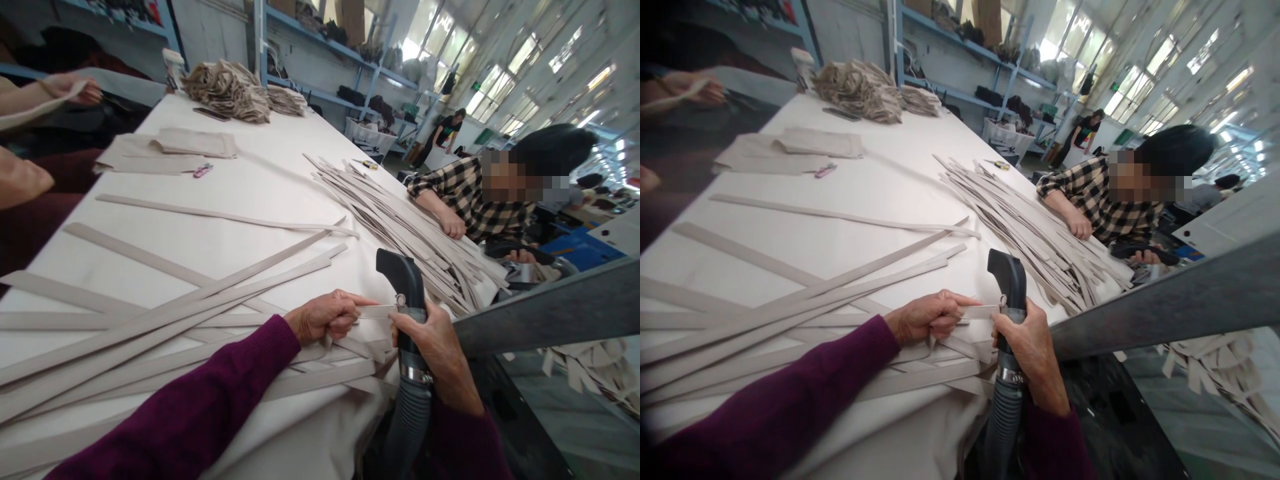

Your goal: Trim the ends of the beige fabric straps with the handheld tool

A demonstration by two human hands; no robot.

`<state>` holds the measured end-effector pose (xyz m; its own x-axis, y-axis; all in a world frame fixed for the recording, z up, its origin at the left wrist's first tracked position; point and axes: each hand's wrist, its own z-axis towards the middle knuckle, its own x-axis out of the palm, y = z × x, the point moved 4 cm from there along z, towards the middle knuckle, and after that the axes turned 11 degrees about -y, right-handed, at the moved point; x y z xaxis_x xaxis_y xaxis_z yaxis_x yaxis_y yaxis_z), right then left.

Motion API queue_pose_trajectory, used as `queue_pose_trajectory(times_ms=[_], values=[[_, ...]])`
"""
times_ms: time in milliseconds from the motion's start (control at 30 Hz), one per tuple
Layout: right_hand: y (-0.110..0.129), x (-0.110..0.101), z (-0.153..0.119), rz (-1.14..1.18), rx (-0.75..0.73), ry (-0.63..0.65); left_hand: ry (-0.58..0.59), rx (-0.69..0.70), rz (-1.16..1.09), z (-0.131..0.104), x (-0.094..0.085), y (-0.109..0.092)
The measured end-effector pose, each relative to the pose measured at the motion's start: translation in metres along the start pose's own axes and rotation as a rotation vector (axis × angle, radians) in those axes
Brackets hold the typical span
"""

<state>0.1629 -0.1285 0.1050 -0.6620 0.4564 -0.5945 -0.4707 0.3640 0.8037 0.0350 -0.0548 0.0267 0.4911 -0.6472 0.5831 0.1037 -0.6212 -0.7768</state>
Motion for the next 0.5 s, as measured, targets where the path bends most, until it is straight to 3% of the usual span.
queue_pose_trajectory(times_ms=[367, 500], values=[[0.0079, -0.0092, -0.0018, -0.108, -0.097, -0.037, -0.003, 0.080, 0.152, -0.0058, 0.0068, 0.0003], [0.0006, -0.0073, -0.0040, -0.035, -0.024, 0.010, -0.035, 0.152, 0.282, -0.0089, 0.0091, -0.0037]])
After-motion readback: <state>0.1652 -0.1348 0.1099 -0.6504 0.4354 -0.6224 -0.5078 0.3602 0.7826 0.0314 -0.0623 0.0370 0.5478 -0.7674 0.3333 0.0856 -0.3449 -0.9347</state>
